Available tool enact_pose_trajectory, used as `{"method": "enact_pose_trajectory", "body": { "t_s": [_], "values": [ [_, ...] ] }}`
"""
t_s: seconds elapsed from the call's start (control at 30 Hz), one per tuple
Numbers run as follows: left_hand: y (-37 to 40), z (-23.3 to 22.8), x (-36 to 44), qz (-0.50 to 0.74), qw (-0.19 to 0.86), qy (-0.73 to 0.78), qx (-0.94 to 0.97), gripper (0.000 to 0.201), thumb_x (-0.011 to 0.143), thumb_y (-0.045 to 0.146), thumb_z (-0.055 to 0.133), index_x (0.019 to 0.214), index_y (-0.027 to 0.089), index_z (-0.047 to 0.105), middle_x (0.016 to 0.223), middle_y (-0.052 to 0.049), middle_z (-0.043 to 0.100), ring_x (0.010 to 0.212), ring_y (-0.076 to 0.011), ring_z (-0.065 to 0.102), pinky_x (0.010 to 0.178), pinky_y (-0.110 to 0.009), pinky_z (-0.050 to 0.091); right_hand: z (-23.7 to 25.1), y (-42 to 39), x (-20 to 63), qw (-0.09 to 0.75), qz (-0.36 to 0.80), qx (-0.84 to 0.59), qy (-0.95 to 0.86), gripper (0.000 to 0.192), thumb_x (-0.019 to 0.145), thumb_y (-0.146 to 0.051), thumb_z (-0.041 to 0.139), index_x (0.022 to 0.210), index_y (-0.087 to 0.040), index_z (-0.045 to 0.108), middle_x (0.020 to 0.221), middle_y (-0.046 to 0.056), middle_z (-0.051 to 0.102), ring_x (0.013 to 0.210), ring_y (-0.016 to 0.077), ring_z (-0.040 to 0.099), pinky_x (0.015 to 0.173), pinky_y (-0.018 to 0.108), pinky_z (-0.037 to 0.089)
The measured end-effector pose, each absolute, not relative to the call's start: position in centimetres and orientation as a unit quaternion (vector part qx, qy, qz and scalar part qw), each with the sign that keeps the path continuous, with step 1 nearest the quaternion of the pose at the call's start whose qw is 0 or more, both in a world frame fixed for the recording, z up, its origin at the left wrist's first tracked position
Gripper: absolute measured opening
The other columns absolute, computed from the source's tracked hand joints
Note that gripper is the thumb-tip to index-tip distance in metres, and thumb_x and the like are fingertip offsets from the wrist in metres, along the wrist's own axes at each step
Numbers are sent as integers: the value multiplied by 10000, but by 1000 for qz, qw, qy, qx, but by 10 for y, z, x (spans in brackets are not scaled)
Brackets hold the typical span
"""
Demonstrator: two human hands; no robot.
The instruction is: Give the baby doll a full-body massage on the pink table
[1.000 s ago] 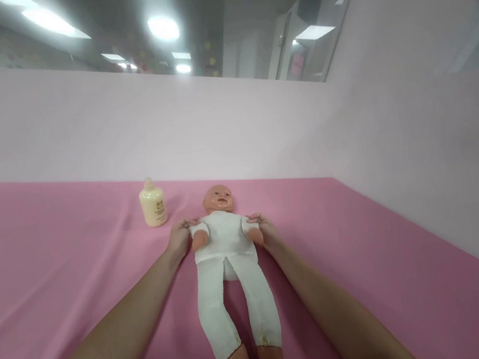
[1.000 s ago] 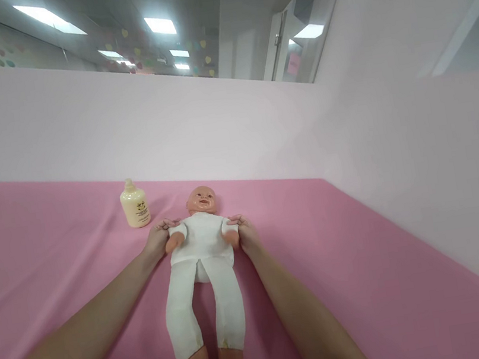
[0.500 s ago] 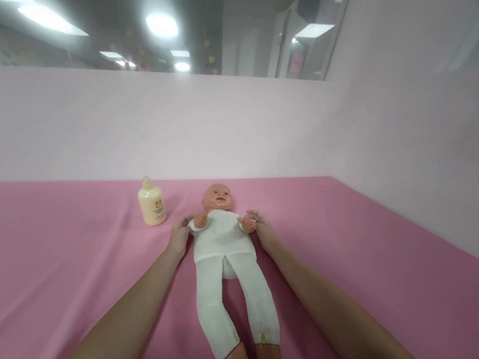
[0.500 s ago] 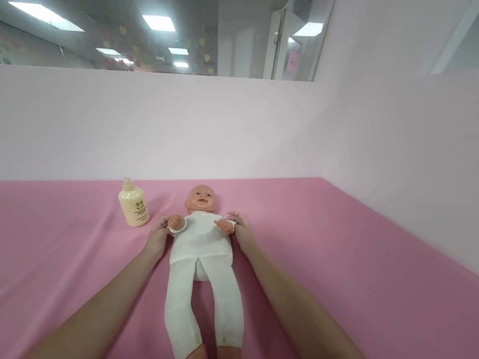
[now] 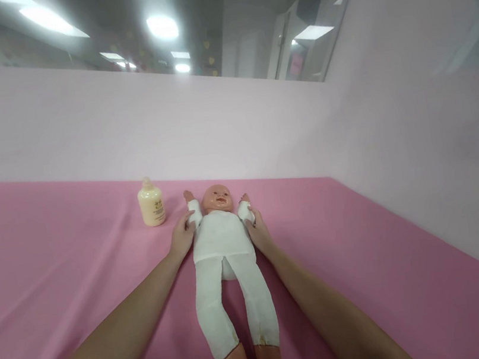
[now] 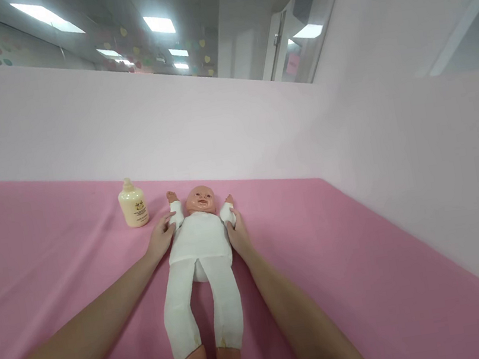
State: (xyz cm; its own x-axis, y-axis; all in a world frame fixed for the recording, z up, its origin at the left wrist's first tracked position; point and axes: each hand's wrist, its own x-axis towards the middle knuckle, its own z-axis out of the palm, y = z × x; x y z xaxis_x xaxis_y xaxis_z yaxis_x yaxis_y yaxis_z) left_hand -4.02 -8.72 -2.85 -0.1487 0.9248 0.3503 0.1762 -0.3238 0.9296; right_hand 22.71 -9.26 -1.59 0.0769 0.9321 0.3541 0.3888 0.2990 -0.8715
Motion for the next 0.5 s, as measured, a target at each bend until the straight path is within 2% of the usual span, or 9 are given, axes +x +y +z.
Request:
{"method": "enact_pose_trajectory", "body": {
  "t_s": [0.07,0.17,0.33,0.5],
  "values": [
    [-90,-26,-40,558,317,514,569,429,847,283,541,1267,214,599,1294,-91,639,1189,-271,595,1057,-447,433,-15,-91,227,473,260,-565,-624,574,871,-368,450,1419,-199,432,1511,108,449,1395,264,419,1168,469,325],
    [-92,-24,-39,543,322,531,566,443,836,275,557,1271,213,611,1302,-90,646,1229,-288,575,1088,-455,401,-15,-90,227,456,254,-576,-629,580,875,-381,445,1423,-189,467,1510,99,466,1414,258,408,1200,457,283],
    [-93,-23,-39,558,346,520,546,428,776,263,639,1201,233,666,1246,-88,680,1265,-331,549,1130,-483,337,-16,-88,228,491,276,-567,-602,548,828,-366,540,1351,-203,570,1446,92,543,1386,294,447,1196,477,289],
    [-94,-23,-39,584,360,505,524,428,729,267,696,1156,244,684,1237,-84,686,1245,-333,562,1123,-467,342,-17,-89,229,514,293,-556,-583,504,803,-336,580,1296,-240,613,1408,59,580,1361,290,475,1186,479,312]
  ]
}}
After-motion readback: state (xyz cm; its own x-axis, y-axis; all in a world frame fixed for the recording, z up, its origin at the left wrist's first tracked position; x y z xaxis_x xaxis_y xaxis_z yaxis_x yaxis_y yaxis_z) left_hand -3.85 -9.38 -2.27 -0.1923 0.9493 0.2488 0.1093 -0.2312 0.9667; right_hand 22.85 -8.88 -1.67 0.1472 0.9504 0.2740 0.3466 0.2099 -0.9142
